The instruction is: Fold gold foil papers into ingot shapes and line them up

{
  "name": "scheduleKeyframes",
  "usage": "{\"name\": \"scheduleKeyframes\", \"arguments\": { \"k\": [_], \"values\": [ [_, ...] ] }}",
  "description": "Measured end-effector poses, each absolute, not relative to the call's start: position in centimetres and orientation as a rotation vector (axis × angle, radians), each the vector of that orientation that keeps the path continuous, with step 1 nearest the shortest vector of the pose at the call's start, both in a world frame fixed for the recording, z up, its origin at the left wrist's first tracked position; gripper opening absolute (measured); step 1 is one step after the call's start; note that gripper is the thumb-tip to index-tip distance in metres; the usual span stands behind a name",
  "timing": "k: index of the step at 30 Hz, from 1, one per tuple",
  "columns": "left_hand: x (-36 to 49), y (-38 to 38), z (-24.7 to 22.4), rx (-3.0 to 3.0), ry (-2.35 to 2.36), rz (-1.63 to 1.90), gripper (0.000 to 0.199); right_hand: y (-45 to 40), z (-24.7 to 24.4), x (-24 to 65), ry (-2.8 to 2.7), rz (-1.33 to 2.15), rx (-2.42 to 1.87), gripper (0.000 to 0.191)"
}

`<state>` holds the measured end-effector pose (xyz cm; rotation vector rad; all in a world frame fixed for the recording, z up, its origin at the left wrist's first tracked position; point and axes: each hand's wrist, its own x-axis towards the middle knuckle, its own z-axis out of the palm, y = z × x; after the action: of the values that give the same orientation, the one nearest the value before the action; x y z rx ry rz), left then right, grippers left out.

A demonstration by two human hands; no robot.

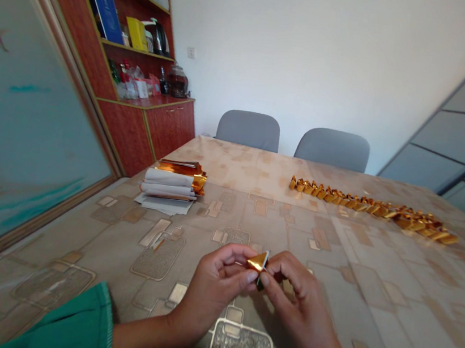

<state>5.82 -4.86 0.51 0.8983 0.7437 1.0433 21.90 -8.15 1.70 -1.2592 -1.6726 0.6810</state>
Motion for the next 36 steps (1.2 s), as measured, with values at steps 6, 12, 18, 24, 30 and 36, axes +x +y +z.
{"name": "scheduleKeyframes", "arguments": {
  "k": [6,12,18,24,30,36],
  "values": [
    [5.8,-4.6,0.2,0.884,0.775,0.992,0.041,-8.2,2.1,22.1,-1.805,0.69,-1.21,0.026],
    [5.7,-4.5,0.5,0.855,0.809,0.965,0.045,-8.2,1.8,22.4,-1.733,0.762,-1.212,0.02],
    [5.8,-4.5,0.6,0.809,0.828,0.98,0.045,-8.1,1.4,22.3,-1.647,0.737,-1.265,0.025],
    [5.8,-4.6,0.4,0.784,0.834,0.944,0.044,-8.1,1.3,22.0,-1.68,0.713,-1.32,0.026],
    [5.7,-4.6,1.2,0.674,0.827,1.009,0.045,-8.0,0.5,22.1,-1.267,1.048,-1.173,0.027],
    [5.8,-4.6,1.2,0.668,0.797,1.027,0.045,-7.9,0.0,21.6,-1.138,1.184,-1.184,0.034]
  ]
}}
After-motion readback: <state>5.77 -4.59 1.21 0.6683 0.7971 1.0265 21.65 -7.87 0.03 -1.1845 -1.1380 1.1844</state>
